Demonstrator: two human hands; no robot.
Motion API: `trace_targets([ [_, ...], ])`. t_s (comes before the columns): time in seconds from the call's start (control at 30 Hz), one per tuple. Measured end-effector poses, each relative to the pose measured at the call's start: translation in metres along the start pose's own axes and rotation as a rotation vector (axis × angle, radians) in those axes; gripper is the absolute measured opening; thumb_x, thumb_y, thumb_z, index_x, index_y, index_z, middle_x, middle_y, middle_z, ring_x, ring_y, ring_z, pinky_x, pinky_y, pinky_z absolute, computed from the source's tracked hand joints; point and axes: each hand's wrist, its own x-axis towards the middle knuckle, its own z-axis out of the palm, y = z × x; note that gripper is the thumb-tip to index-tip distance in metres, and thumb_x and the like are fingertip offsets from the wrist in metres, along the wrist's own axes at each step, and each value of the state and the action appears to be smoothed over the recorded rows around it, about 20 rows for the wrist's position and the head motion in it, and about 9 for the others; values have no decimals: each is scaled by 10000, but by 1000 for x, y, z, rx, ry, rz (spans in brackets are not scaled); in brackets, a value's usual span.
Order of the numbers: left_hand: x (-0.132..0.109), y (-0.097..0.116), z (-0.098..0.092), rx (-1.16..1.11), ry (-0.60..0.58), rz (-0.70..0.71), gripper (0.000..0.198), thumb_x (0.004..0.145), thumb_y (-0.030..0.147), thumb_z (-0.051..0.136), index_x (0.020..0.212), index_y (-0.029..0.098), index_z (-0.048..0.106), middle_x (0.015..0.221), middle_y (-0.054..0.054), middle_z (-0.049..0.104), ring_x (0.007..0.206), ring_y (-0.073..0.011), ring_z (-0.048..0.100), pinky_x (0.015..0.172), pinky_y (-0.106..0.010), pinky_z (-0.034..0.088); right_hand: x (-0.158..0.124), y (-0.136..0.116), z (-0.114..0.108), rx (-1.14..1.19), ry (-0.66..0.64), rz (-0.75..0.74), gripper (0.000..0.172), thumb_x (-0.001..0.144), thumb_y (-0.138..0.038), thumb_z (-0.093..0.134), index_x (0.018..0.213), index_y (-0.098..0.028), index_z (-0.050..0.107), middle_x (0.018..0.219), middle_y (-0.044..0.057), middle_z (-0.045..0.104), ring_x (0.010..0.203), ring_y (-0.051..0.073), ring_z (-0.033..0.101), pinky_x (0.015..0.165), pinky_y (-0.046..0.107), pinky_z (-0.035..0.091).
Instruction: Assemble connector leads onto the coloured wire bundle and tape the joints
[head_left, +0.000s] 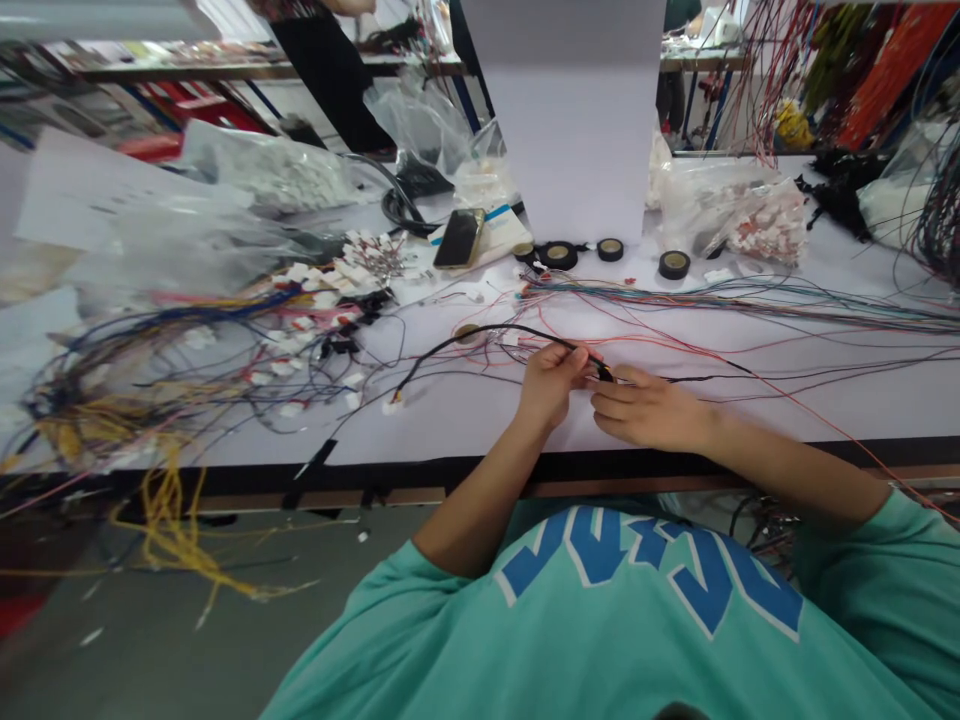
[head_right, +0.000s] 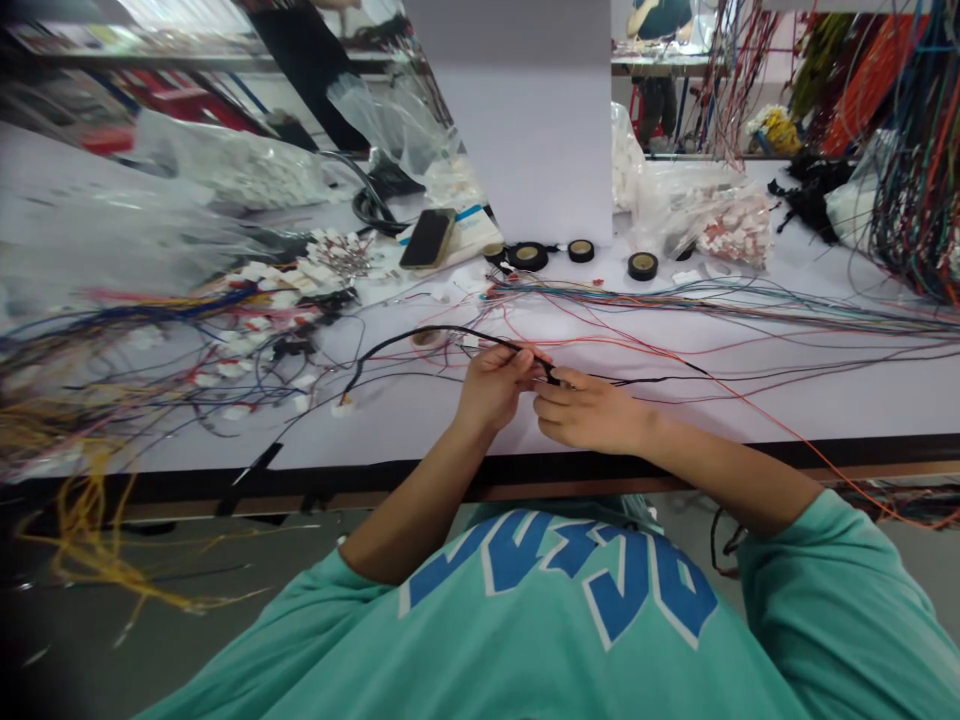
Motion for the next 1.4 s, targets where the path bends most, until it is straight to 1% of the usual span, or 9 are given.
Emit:
trace_targets([
  [0.27,0,3,1,102,-28,81,272,581,389,713,623,141,608,603,-9,613,525,-97,551,453,-181,427,7,1,7,-211,-19,-70,279,903,-49,352,920,-155,609,1011,42,642,1043,150,542,921,330,364],
  [0.47,3,-1,-2,168,-63,127,234,633,364,663,655,140,597,621,-17,627,512,-104,567,488,-209,453,7,2,-7,-63,-107,-8,250,914,-104,343,907,-174,583,878,56,651,867,149,560,771,309,346],
  [0.53,5,-4,-3,95,-66,119,268,605,380,686,655,142,572,641,-25,642,533,-118,591,554,-248,494,1,4,-14,27,-101,89,200,916,-208,388,987,-159,569,944,96,647,896,177,561,753,318,330],
  [0.63,5,-5,-5,47,-106,118,299,592,401,708,654,146,563,624,-24,639,532,-141,612,622,-302,520,-7,12,-20,116,-111,353,343,908,-367,414,1119,-124,530,949,135,648,892,216,569,752,331,321],
  [0.77,0,2,-6,177,-175,223,244,649,375,686,651,150,590,621,-19,638,519,-144,614,624,-290,507,-7,31,-11,226,-146,587,275,912,-229,361,1062,-135,571,931,120,654,882,212,576,754,326,327],
  [0.93,3,18,1,395,-255,378,162,735,305,575,664,169,628,570,-2,606,522,-132,584,559,-245,457,0,45,16,569,110,505,201,840,-183,424,883,-157,618,956,98,620,884,170,551,760,297,381],
  [1.1,16,28,11,612,-211,533,162,741,233,522,647,175,641,610,-1,609,595,-134,555,605,-245,427,1,42,28,762,326,873,82,744,-234,534,737,-156,557,719,22,550,671,126,495,642,256,389],
  [1.23,23,32,17,655,-237,570,169,744,249,522,646,171,635,671,-12,636,682,-150,568,701,-266,439,-1,38,25,818,335,999,115,728,-264,545,673,-167,515,613,-23,478,577,99,425,575,233,350],
  [1.4,28,34,19,581,-252,576,179,747,277,525,651,166,627,695,-16,646,707,-143,576,725,-265,454,-7,39,22,1154,276,903,290,829,-396,457,789,-145,596,684,8,565,635,109,490,640,246,393],
])
